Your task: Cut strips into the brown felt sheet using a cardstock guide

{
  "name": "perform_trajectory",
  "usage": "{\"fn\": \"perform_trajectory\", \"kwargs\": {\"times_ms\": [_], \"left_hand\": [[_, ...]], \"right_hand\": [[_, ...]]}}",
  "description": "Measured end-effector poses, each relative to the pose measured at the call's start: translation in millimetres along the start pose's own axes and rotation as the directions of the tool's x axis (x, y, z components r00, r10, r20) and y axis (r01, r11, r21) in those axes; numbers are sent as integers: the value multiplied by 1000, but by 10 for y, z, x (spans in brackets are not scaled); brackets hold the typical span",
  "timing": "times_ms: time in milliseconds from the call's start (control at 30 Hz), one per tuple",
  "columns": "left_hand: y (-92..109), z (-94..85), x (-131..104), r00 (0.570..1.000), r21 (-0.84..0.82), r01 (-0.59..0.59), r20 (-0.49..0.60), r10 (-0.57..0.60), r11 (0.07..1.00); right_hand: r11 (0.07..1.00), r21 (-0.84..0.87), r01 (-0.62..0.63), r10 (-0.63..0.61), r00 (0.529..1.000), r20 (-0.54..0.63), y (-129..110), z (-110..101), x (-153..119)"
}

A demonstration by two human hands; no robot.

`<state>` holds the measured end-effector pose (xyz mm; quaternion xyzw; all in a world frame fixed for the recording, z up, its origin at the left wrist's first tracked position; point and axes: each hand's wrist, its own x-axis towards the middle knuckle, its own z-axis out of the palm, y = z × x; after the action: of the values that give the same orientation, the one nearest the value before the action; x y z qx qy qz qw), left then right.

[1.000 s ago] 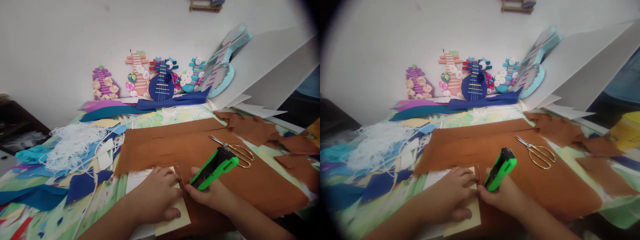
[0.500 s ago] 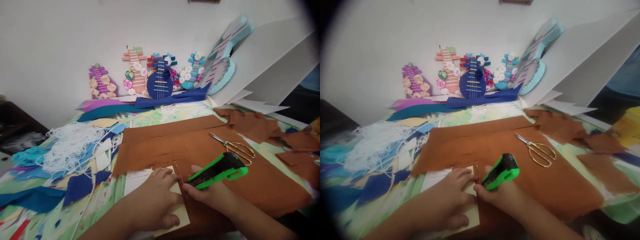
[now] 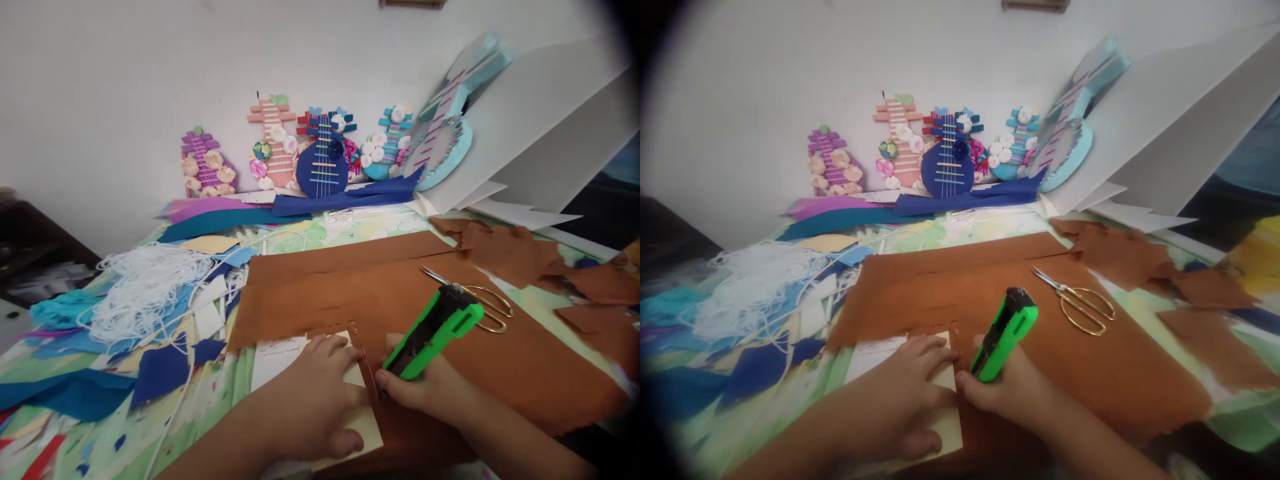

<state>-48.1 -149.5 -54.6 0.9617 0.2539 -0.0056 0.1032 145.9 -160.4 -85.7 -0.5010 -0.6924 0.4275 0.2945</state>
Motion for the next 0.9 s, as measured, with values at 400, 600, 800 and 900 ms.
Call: {"fn": "perform_trajectory", "kwargs": {"times_ms": [400, 600, 800, 900], "left_hand": [[-11, -4, 11, 1000, -8, 0, 17, 0, 1000], [-14, -2, 12, 1000, -18, -3, 8, 3, 1000], [-8, -10, 5, 1000, -1, -6, 8, 6, 1000], [-9, -17, 3, 1000, 21, -19, 18, 19, 1000]], "right_hand": [[995, -101, 2, 1, 1000, 22, -46, 21, 2], [999, -52, -5, 4, 1000, -6, -37, 11, 17], [998, 53, -35, 38, 998, -58, -2, -10, 34], [991, 120, -56, 59, 998, -22, 29, -25, 18]]}}
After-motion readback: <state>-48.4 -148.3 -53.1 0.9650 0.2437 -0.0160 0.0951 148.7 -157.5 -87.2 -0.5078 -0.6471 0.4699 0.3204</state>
